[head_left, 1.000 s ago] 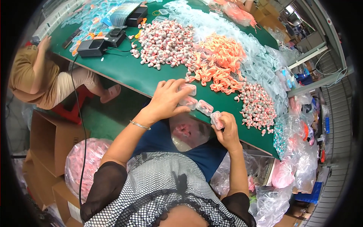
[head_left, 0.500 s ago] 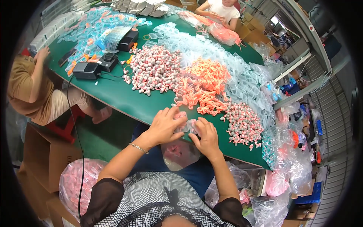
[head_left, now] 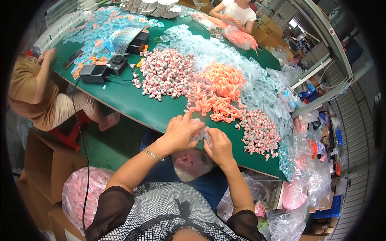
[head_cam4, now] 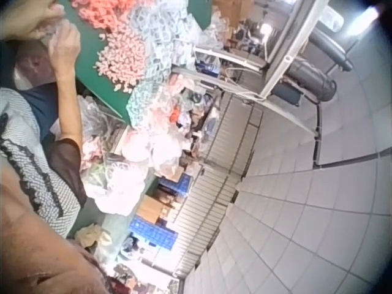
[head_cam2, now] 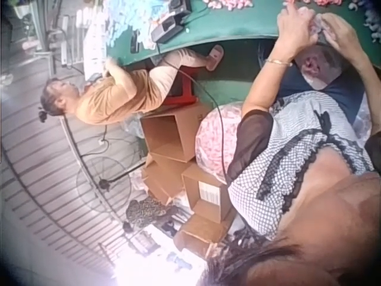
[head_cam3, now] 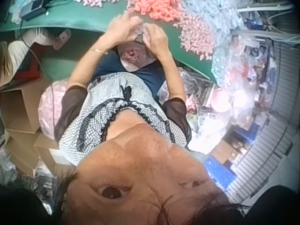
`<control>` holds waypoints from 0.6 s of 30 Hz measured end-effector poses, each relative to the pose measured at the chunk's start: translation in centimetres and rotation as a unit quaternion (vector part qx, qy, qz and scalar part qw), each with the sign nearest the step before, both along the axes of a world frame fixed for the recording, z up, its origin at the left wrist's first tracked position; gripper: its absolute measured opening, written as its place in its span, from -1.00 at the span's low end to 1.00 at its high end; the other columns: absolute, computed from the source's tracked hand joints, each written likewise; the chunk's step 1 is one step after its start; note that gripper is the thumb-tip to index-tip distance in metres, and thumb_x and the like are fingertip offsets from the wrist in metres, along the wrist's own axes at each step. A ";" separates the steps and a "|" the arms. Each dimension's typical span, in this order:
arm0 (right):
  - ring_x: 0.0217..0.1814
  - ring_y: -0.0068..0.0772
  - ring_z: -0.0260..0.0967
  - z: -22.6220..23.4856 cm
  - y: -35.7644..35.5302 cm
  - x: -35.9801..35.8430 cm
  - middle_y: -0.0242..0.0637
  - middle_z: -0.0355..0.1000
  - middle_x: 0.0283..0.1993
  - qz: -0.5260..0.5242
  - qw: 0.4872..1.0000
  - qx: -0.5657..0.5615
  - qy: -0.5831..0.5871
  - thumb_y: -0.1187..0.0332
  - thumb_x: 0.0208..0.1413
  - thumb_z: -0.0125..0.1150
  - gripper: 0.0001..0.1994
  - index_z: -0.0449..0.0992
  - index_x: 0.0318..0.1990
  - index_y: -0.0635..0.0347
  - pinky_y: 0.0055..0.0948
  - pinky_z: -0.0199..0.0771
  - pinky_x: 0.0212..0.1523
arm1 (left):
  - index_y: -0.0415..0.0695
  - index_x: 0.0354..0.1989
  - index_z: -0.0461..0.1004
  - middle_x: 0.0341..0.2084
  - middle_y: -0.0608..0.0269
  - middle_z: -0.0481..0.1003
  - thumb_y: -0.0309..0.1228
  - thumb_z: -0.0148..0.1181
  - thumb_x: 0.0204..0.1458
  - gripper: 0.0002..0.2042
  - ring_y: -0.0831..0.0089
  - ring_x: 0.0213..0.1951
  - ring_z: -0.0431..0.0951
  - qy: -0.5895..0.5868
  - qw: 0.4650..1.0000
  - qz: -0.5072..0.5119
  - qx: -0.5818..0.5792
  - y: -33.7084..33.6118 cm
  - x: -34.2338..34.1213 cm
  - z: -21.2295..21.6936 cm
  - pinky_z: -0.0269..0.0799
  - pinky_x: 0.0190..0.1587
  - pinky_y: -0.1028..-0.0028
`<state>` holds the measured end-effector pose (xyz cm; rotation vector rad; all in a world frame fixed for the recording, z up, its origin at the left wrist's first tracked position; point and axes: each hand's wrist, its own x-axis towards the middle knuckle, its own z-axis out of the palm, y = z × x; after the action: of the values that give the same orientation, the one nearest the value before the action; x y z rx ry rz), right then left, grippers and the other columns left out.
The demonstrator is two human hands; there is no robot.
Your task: Packing small pink and white decorative balls and pink string into plastic boxes.
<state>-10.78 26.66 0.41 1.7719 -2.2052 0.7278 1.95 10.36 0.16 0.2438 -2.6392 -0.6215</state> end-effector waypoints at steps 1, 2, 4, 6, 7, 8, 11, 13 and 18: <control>-0.12 0.03 0.46 0.0 0.2 0.2 -0.05 0.46 -0.12 -0.005 1.000 0.001 -0.006 0.45 -0.10 0.33 -0.58 0.40 -0.03 0.22 -0.14 0.49 -0.10 | 0.11 0.03 0.47 -0.15 0.00 0.38 -0.24 0.34 -0.22 -0.49 -0.01 -0.16 0.46 -0.002 1.000 0.001 0.000 0.3 0.0 -0.1 0.41 -0.13 0.12; -0.12 0.03 0.46 -0.1 0.3 0.3 -0.05 0.46 -0.12 -0.004 1.000 0.002 -0.008 0.45 -0.10 0.33 -0.58 0.40 -0.03 0.22 -0.14 0.49 -0.10 | 0.11 0.02 0.47 -0.19 0.01 0.40 -0.28 0.31 -0.20 -0.51 -0.01 -0.20 0.47 0.013 1.000 0.000 -0.009 0.8 0.0 -0.4 0.43 -0.15 0.13; -0.16 0.03 0.46 -0.1 0.6 0.3 -0.06 0.45 -0.15 -0.014 0.999 -0.015 -0.024 0.44 -0.11 0.33 -0.55 0.40 0.01 0.22 -0.14 0.50 -0.14 | 0.11 0.01 0.47 -0.24 0.02 0.41 -0.32 0.28 -0.19 -0.54 -0.01 -0.24 0.48 0.024 1.000 -0.002 -0.017 1.2 -0.1 -0.9 0.44 -0.18 0.13; -0.16 0.05 0.46 -0.1 0.8 0.3 -0.04 0.46 -0.15 -0.021 0.997 -0.021 -0.070 0.44 -0.12 0.33 -0.55 0.41 0.00 0.22 -0.13 0.50 -0.14 | 0.13 -0.01 0.47 -0.35 0.05 0.44 -0.40 0.23 -0.17 -0.56 0.01 -0.29 0.49 0.042 0.999 0.005 -0.003 1.2 -0.1 -1.4 0.44 -0.24 0.13; -0.15 0.07 0.47 -0.1 1.0 0.4 -0.02 0.46 -0.16 -0.031 0.993 -0.028 -0.113 0.45 -0.12 0.32 -0.56 0.41 -0.01 0.22 -0.12 0.49 -0.13 | 0.13 0.00 0.47 -0.38 0.07 0.44 -0.41 0.22 -0.16 -0.56 0.02 -0.28 0.49 0.043 0.999 -0.007 -0.007 1.1 0.0 -1.3 0.44 -0.25 0.13; -0.14 0.09 0.48 -0.2 0.8 0.2 0.02 0.47 -0.15 -0.032 0.988 -0.047 -0.141 0.45 -0.11 0.30 -0.58 0.40 -0.03 0.25 -0.13 0.50 -0.12 | 0.14 0.00 0.47 -0.40 0.08 0.44 -0.43 0.21 -0.16 -0.56 0.03 -0.28 0.49 0.043 0.999 -0.018 -0.011 0.7 -0.1 -0.8 0.43 -0.26 0.13; -0.23 -0.07 0.52 -0.1 1.1 0.1 -0.03 0.48 -0.20 -0.067 0.967 -0.071 -0.235 0.47 -0.06 0.30 -0.62 0.39 -0.03 0.29 -0.26 0.52 -0.17 | 0.04 0.02 0.46 -0.38 0.09 0.46 -0.37 0.25 -0.11 -0.57 0.01 -0.27 0.50 0.022 0.996 -0.064 0.056 0.1 -0.3 0.5 0.44 -0.26 0.14; -0.30 -0.48 0.47 0.4 1.5 0.5 -0.17 0.50 -0.26 -0.084 0.929 -0.094 -0.349 0.53 -0.02 0.30 -0.64 0.39 -0.04 0.29 -0.46 0.49 -0.25 | 0.01 0.03 0.46 -0.32 0.06 0.50 -0.35 0.27 -0.11 -0.56 -0.01 -0.24 0.51 -0.001 0.990 -0.079 0.115 0.4 0.5 0.4 0.47 -0.21 0.16; -0.21 -0.66 0.40 -0.9 6.7 2.4 -0.31 0.50 -0.10 0.098 0.797 -0.038 -0.595 0.58 -0.05 0.24 -0.59 0.35 0.01 0.26 -0.54 0.46 -0.16 | -0.16 0.11 0.44 -0.09 0.07 0.55 -0.40 0.28 -0.07 -0.51 0.28 -0.07 0.58 0.019 0.853 -0.291 0.432 0.9 5.2 -2.2 0.48 0.01 0.34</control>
<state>-8.38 33.35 -0.52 1.6735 -2.4739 2.4762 7.14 11.23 -2.07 -0.3415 -2.1799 -1.9668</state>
